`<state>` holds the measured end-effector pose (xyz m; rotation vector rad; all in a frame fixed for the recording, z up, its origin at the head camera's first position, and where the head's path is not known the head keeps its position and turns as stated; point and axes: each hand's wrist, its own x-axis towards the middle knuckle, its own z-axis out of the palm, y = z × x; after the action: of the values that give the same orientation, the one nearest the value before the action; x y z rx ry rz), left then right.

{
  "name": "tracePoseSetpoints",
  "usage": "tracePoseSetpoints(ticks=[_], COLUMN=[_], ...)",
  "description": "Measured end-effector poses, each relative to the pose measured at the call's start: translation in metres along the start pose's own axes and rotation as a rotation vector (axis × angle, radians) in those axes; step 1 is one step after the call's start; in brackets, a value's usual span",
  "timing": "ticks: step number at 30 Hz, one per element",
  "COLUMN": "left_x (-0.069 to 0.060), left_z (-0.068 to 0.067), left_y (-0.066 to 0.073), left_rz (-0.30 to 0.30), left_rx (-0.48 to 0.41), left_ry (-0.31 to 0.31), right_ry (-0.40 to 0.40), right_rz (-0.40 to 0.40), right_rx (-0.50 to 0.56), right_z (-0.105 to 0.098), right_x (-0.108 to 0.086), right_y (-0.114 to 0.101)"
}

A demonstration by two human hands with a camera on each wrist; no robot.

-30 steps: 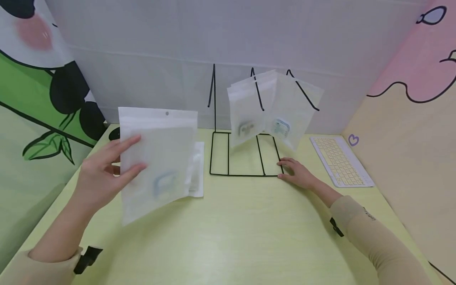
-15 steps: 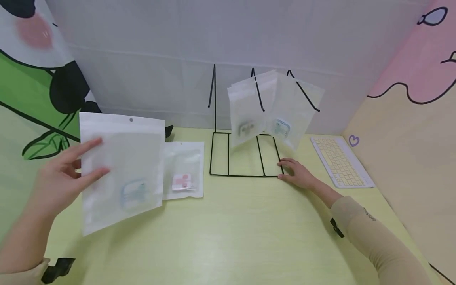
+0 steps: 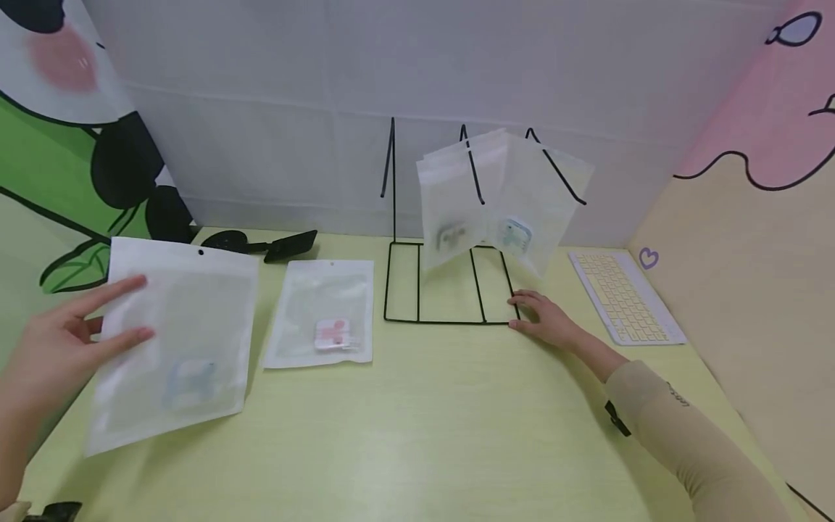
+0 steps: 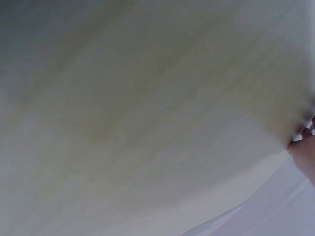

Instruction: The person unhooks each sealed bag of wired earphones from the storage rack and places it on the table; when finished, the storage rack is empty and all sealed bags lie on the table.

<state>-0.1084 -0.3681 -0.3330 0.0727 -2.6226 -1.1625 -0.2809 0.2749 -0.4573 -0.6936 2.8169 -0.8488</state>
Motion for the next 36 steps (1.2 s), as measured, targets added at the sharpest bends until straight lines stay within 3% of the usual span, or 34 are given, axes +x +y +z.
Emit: tracePoseSetpoints(ticks=[4, 9, 12, 17, 23, 30, 36], left_x=[-0.001, -0.004, -0.007, -0.01, -0.009, -0.006, 0.001], left_z=[-0.007, -0.012, -0.012, -0.011, -0.007, -0.005, -0.001], left_y=[-0.014, -0.03, -0.04, -0.062, -0.073, -0.077, -0.089], left_rz=[-0.035, -0.074, -0.049, -0.002, -0.018, 0.024, 0.043], left_rx=[0.021, 0.165, 0.225, 0.264, 0.374, 0.356, 0.327], left_ry=[-0.031, -0.132, -0.189, -0.202, -0.295, -0.359, -0.411], right_ry=[0.003, -0.004, -0.003, -0.005, 0.003, 0.003, 0.002], right_rz=[-0.009, -0.007, -0.005, -0.008, -0.017, -0.015, -0.013], right_rx=[-0.002, -0.004, -0.008, -0.012, -0.01, -0.012, -0.015], right_z=[0.0, -0.001, -0.001, 0.0, 0.0, 0.0, 0.0], right_x=[0.0, 0.001, 0.0, 0.0, 0.0, 0.0, 0.0], right_y=[0.001, 0.0, 0.0, 0.0, -0.001, -0.001, -0.002])
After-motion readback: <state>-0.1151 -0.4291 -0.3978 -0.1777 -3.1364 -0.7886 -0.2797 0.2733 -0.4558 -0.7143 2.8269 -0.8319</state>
